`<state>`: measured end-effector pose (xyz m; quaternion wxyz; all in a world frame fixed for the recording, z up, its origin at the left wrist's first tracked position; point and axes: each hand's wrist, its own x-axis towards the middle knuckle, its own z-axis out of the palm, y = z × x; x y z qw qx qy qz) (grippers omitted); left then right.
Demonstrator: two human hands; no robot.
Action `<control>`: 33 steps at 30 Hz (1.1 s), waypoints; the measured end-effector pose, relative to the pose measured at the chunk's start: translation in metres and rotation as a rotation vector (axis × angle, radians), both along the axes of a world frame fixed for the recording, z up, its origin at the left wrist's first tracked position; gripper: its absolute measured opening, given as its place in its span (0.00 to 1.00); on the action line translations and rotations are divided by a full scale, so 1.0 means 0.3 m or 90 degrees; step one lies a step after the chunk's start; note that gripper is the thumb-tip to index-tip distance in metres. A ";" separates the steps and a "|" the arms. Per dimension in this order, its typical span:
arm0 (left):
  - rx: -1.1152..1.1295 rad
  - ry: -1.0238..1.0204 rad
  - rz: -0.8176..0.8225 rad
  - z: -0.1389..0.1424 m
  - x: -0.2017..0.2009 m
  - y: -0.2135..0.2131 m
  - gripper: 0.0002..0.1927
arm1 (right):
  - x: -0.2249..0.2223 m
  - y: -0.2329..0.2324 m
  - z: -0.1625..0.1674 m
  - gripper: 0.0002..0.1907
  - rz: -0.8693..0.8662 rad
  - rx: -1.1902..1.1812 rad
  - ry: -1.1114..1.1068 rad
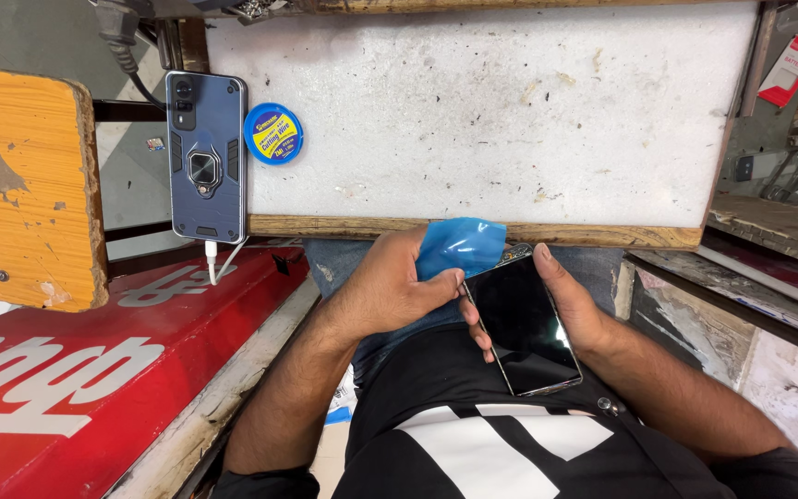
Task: The person uses a piece of blue tape to lift the cracked glass of a smartphone, pulling the tape along the screen edge to separate the broken display. They then peel the shattered screen panel away from the phone frame and set the frame on the workbench.
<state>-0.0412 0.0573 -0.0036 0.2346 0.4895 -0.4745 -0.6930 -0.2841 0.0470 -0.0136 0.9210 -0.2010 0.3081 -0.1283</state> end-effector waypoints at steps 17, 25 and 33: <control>0.012 0.048 0.076 0.076 -0.037 0.030 0.11 | -0.035 0.028 -0.060 0.47 -0.055 -0.027 -0.086; 0.045 0.224 0.189 0.007 -0.081 0.093 0.06 | -0.065 0.057 -0.097 0.43 -0.102 0.037 -0.127; -0.111 0.297 0.256 -0.003 -0.053 0.116 0.06 | -0.095 0.047 -0.092 0.38 -0.158 -0.038 -0.238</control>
